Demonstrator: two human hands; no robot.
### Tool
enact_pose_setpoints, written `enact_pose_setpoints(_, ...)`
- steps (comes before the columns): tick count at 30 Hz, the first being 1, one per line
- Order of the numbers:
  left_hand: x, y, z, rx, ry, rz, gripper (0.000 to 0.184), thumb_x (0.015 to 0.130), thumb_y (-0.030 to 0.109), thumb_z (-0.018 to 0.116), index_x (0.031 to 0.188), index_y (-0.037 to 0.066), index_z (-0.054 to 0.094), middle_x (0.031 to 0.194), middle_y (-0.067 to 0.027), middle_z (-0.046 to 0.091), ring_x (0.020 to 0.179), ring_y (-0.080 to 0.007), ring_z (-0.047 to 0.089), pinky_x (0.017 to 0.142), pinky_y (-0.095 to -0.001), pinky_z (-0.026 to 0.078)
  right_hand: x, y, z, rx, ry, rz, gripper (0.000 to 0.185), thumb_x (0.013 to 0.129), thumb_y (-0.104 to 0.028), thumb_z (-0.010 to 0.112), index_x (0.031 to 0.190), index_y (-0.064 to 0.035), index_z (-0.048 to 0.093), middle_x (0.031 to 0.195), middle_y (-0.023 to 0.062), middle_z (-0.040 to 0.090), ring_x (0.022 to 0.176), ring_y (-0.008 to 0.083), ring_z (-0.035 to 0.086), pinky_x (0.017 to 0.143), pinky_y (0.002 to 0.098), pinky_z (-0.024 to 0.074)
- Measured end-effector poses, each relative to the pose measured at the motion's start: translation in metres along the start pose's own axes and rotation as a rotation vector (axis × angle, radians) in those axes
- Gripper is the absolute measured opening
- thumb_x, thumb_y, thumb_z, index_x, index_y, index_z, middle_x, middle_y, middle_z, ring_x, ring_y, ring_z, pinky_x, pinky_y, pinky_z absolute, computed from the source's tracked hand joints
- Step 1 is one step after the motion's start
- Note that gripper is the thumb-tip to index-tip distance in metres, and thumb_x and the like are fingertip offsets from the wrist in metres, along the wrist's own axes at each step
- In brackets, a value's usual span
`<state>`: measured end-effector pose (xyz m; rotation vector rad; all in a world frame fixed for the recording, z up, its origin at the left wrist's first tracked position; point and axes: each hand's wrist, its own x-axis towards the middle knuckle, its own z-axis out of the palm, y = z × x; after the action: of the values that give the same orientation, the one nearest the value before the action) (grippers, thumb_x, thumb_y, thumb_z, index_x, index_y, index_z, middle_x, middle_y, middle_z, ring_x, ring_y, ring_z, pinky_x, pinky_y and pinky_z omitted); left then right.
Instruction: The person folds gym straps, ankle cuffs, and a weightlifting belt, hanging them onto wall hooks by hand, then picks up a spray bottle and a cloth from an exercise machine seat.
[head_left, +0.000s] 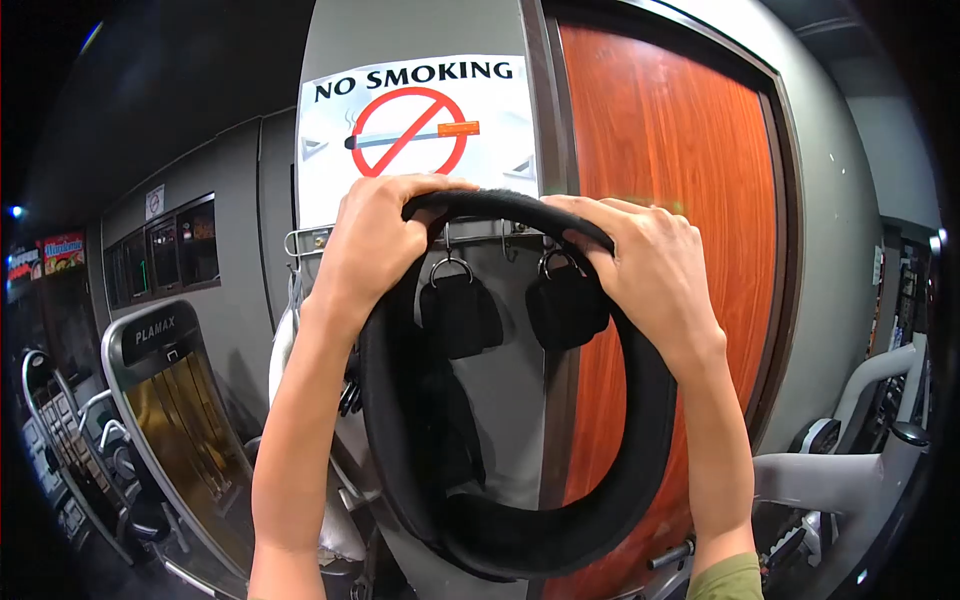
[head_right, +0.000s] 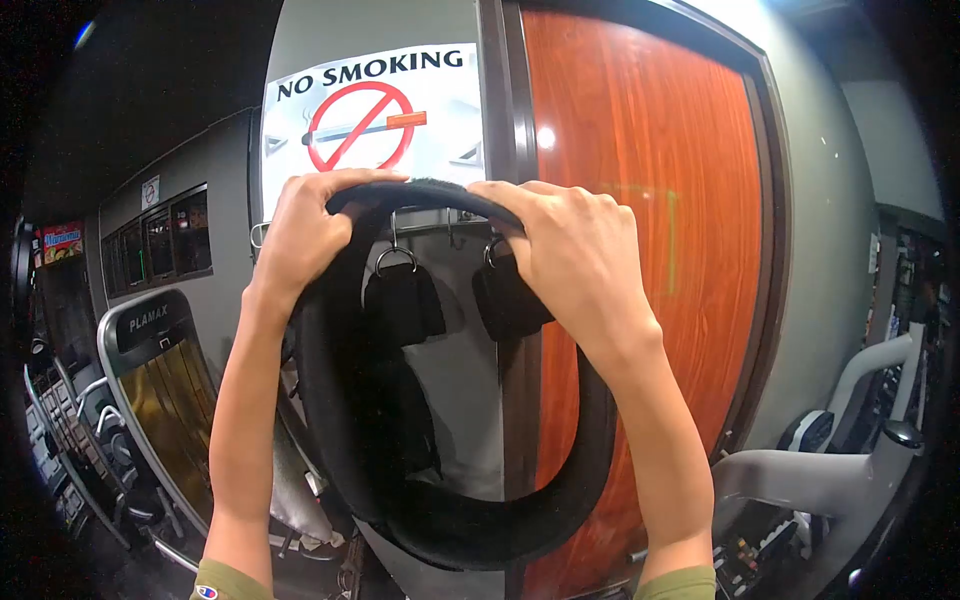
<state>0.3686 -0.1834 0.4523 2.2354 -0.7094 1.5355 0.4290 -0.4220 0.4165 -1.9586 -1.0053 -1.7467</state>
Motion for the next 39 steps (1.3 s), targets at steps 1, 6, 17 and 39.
enact_pose_setpoints(1, -0.003, -0.003, 0.001, 0.003, 0.003, 0.002, 0.055, 0.068, -0.017, 0.044, 0.112, 0.001, 0.073, 0.106, -0.0183, 0.074, 0.098, -0.0245, 0.071, 0.095, -0.0297, 0.050, 0.000, -0.003, -0.001, 0.002, -0.016, -0.006, 0.030, 0.086, -0.013, 0.069, 0.115, -0.0182, 0.073, 0.094, 0.0103, 0.074, 0.078, 0.0285, 0.071, 0.070, 0.0387, 0.0562)
enact_pose_setpoints(6, -0.011, -0.015, 0.006, -0.083, 0.007, -0.046, 0.054, 0.071, -0.022, 0.046, 0.112, 0.001, 0.073, 0.105, -0.0147, 0.075, 0.099, -0.0222, 0.070, 0.093, -0.0281, 0.052, -0.001, -0.011, -0.001, 0.006, -0.042, 0.000, 0.027, 0.087, -0.013, 0.069, 0.113, -0.0172, 0.074, 0.089, 0.0093, 0.073, 0.076, 0.0277, 0.070, 0.069, 0.0388, 0.0546)
enact_pose_setpoints(17, -0.027, -0.013, 0.012, -0.076, -0.059, -0.031, 0.050, 0.074, -0.021, 0.051, 0.113, 0.003, 0.073, 0.111, -0.0155, 0.073, 0.109, -0.0260, 0.068, 0.100, -0.0313, 0.047, -0.028, -0.024, -0.004, -0.048, -0.059, 0.105, 0.041, 0.082, -0.006, 0.071, 0.119, -0.0225, 0.072, 0.107, 0.0036, 0.073, 0.086, 0.0238, 0.069, 0.076, 0.0363, 0.0551)
enact_pose_setpoints(39, -0.073, 0.015, 0.001, 0.095, 0.138, 0.115, 0.056, 0.081, 0.009, 0.068, 0.136, 0.008, 0.056, 0.133, -0.0136, 0.058, 0.124, -0.0342, 0.053, 0.106, -0.0418, 0.042, -0.089, -0.050, -0.014, 0.112, 0.162, 0.134, 0.052, 0.084, -0.011, 0.068, 0.136, -0.0117, 0.059, 0.145, 0.0146, 0.050, 0.141, 0.0383, 0.039, 0.113, 0.0476, 0.0375)
